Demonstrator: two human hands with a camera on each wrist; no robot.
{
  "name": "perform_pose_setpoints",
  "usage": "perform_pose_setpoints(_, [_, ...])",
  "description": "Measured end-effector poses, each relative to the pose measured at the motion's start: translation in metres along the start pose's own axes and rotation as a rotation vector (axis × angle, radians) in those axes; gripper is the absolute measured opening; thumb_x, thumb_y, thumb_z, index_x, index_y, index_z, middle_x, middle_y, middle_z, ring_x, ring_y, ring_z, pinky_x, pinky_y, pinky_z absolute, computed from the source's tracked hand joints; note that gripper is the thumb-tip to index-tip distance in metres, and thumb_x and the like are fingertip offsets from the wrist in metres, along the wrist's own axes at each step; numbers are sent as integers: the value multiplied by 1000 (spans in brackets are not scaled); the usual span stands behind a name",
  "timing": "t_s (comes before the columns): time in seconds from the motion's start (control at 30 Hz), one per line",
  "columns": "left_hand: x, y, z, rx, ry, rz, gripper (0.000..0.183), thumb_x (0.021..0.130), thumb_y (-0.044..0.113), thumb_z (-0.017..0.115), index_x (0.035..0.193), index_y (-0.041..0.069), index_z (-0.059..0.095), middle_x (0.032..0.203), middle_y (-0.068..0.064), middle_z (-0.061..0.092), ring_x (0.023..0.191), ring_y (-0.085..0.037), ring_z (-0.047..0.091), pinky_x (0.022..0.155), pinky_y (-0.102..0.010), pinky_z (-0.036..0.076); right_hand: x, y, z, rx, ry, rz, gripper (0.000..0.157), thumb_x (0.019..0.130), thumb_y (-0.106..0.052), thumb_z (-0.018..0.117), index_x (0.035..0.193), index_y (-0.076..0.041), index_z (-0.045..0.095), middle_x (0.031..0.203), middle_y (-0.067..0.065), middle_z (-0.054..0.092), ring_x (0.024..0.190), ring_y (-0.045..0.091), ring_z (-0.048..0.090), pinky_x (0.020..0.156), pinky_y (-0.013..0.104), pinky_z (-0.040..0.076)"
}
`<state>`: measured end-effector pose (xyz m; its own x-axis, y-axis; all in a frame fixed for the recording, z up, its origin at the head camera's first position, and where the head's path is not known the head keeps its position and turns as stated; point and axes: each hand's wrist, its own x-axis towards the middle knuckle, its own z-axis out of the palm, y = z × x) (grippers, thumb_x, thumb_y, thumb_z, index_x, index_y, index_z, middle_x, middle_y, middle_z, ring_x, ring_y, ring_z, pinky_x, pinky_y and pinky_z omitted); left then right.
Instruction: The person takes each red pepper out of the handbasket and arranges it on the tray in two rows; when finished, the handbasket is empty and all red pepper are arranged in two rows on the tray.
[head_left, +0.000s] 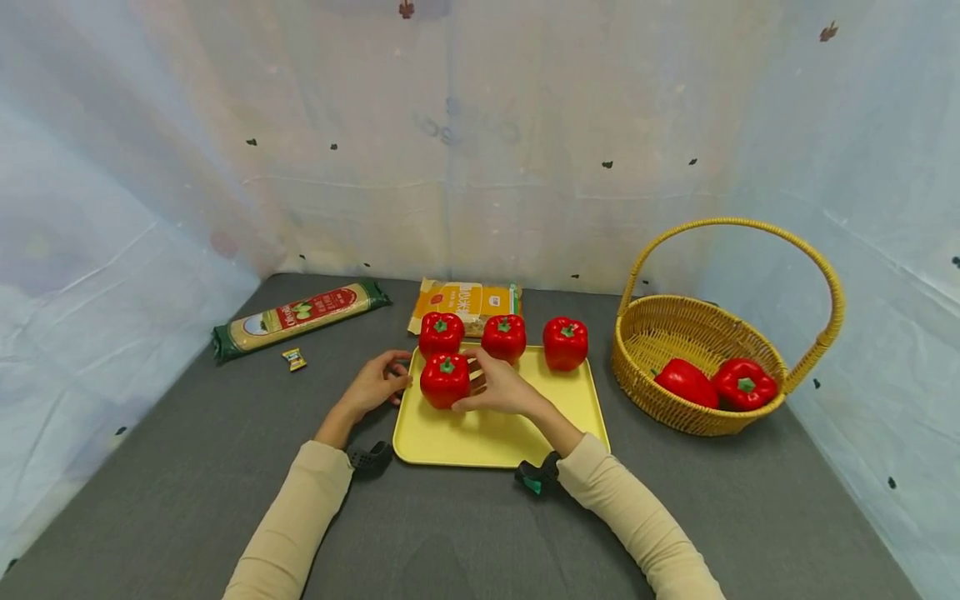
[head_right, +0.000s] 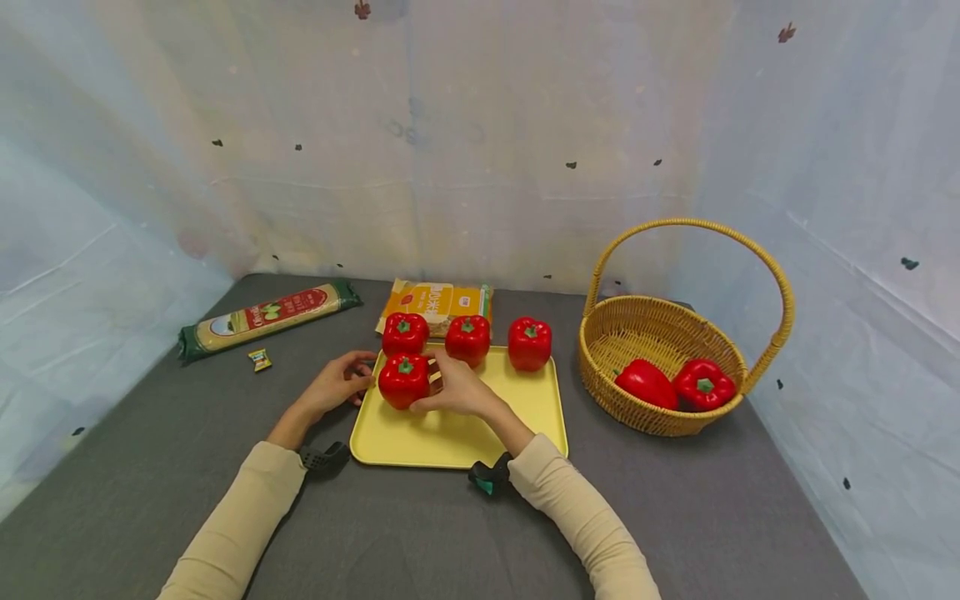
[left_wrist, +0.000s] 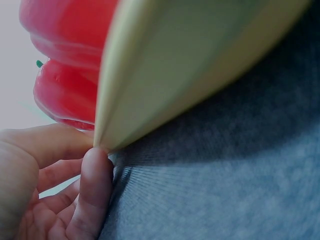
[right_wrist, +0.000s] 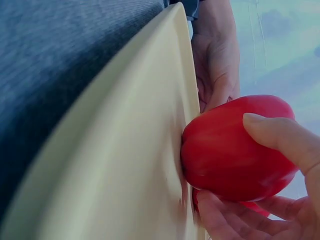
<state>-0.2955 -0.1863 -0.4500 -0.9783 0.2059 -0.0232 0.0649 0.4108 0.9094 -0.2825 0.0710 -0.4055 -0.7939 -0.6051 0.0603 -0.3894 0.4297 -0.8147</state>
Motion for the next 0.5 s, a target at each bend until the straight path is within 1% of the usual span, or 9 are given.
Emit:
perform_pose_setpoints(0.2, [-1, -1, 0, 5, 2, 1, 44, 91, 6, 58, 131, -1, 44, 98, -17, 54, 67, -17, 55, 55, -30, 53, 5, -4, 7, -29, -1, 1, 78, 74, -22, 80, 135, -3, 36, 122, 14, 56, 101, 25, 62, 84, 33, 52])
perform_pose_setpoints(0.5, [0, -1, 1, 13, 4, -2, 43, 92, 8, 57, 132, -1, 43, 99, -17, 55, 66, -18, 56, 56, -30, 53, 10, -9, 12, -26, -7, -10, 75, 75, -22, 79, 134, -4, 37, 120, 15, 57, 99, 25, 62, 83, 32, 52])
